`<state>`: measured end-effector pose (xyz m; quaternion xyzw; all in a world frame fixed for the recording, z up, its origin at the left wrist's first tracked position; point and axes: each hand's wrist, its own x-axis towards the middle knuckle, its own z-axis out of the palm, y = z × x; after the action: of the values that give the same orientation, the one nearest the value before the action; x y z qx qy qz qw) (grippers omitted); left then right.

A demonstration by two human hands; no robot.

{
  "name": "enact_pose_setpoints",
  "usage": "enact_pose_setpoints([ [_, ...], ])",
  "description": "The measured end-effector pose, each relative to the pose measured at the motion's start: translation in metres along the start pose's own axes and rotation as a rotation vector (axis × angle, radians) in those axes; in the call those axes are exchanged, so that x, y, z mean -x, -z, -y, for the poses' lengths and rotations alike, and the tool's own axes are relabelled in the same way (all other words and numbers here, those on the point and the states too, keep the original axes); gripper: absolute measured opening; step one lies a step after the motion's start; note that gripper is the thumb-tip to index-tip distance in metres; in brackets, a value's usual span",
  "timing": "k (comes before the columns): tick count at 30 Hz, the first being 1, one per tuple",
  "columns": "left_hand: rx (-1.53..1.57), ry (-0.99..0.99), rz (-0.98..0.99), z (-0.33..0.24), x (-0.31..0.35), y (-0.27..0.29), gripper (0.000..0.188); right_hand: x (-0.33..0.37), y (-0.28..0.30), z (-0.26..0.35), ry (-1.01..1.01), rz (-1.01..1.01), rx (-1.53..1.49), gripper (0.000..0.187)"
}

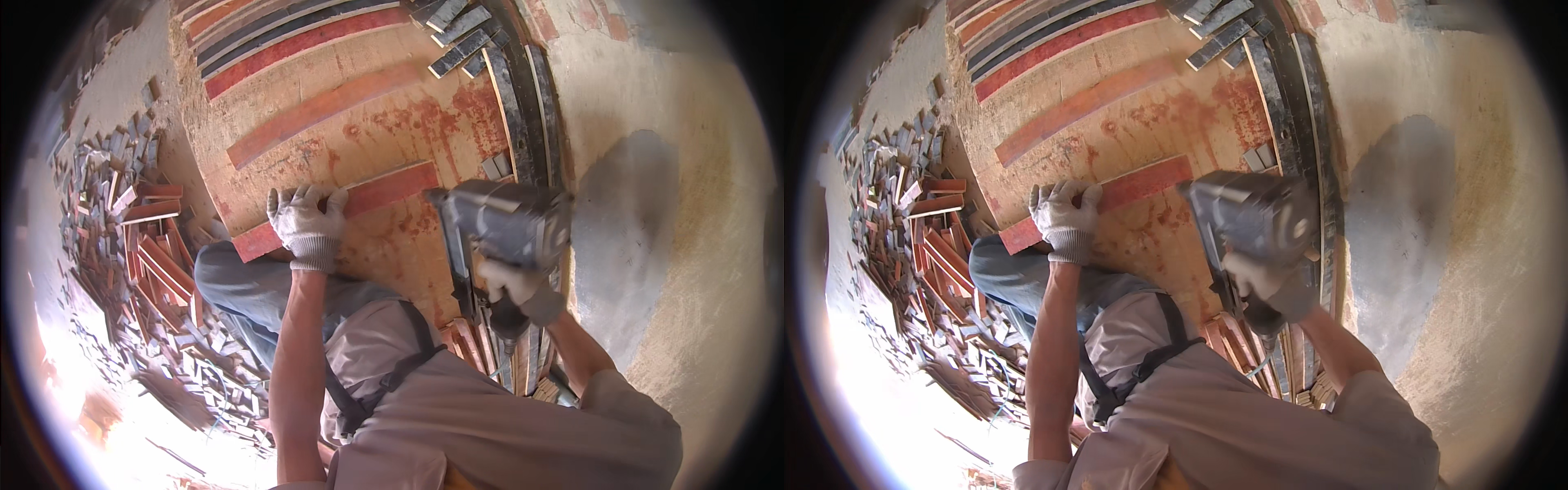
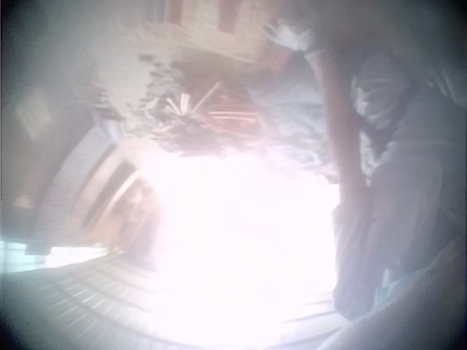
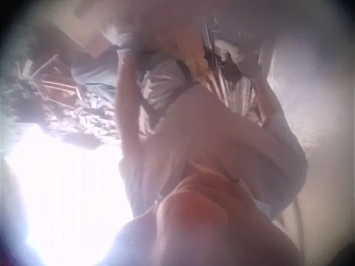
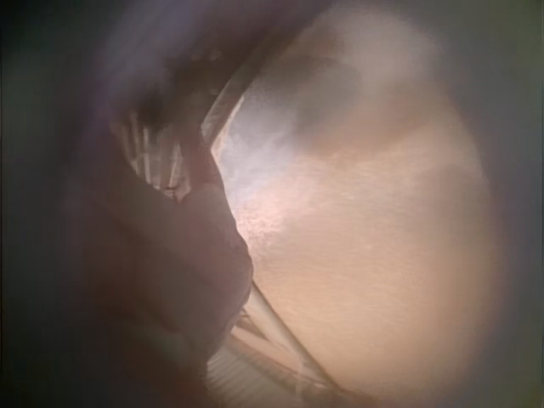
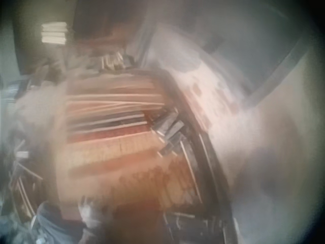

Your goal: The person installs wooden flooring planks on a subfloor. They place each plank and secure it using a nail gun, working in a repetitive sequence.

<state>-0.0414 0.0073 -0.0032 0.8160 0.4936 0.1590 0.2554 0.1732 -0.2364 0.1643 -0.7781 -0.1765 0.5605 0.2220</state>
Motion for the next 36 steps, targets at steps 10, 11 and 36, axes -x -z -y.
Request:
enact_pose_setpoints([
  [10,0.0,-0.002,-0.011,0.0,-0.001,0.001,0.019,-0.029,0.011,0.049,-0.09,-0.1,-0.104,0.033],
  [11,0.004,0.0,-0.011,-0.001,-0.001,0.001,0.019,-0.029,0.011,0.051,-0.106,-0.1,-0.113,0.031],
  [36,0.034,-0.051,-0.062,0.0,0.002,0.004,0.02,-0.031,-0.006,0.07,-0.149,0.06,-0.171,0.024],
])
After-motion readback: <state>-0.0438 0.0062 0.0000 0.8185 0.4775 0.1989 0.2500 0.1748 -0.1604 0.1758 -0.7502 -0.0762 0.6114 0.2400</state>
